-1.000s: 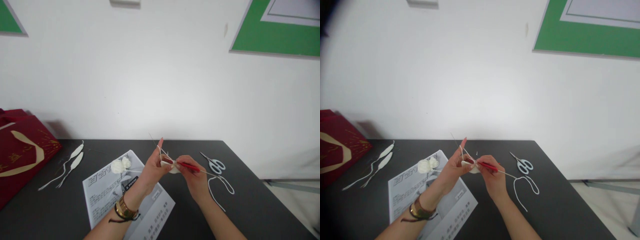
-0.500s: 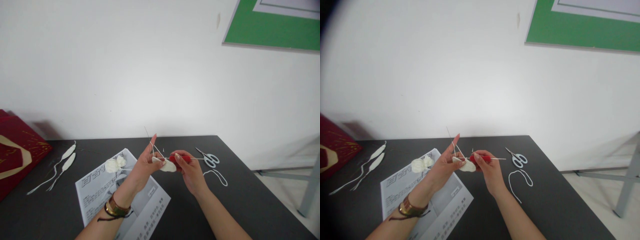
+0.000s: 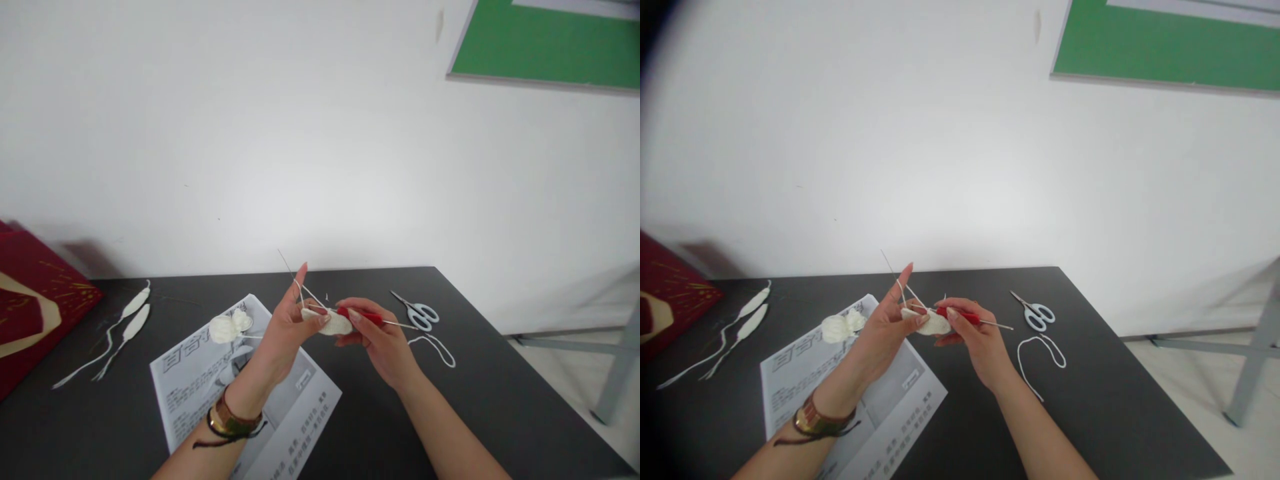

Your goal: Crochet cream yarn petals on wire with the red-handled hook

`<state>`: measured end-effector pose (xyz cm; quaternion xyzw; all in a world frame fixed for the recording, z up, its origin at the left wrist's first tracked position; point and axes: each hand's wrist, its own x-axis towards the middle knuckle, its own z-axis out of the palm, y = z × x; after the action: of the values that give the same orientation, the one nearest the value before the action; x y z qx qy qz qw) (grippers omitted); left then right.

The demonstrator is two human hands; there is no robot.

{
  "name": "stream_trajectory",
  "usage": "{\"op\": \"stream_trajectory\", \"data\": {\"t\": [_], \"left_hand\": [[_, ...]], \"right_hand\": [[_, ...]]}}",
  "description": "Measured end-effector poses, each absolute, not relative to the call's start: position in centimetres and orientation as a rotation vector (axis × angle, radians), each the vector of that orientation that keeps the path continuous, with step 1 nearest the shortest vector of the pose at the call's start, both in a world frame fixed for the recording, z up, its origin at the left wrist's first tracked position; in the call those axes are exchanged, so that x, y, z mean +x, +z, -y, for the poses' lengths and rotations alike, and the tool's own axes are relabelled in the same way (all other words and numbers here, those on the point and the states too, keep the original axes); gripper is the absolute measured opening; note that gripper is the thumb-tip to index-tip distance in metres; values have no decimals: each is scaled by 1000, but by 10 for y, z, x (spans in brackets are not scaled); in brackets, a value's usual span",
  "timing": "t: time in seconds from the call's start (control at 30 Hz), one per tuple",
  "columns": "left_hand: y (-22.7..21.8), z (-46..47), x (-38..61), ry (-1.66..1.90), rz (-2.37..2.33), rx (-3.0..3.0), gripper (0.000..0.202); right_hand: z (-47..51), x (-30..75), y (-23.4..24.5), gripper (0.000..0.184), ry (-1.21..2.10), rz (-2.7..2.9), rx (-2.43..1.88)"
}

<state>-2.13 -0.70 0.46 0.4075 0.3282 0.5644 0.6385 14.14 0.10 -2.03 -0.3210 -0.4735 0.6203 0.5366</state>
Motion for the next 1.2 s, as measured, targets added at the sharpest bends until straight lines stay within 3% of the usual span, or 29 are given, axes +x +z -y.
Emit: {"op": "stream_trajectory", "data": {"t": [0.17,0.57,0.8,1.2], "left_hand": [[4,7,-22,1289,-744,942,89],[4,6,-23,1297,-715,992,80],[7,7,-25,1225,-713,1047,93],[4,6,-31,1180,-630,1031,90]], "right_hand": [[-2,142,-23,27,1449,1144,-776],[-1,143,-18,16,1367,1201,-743],[-3,147,-19,16,1336,1216,-780],[-2,147,-19,17,1311,1219,-693]]}}
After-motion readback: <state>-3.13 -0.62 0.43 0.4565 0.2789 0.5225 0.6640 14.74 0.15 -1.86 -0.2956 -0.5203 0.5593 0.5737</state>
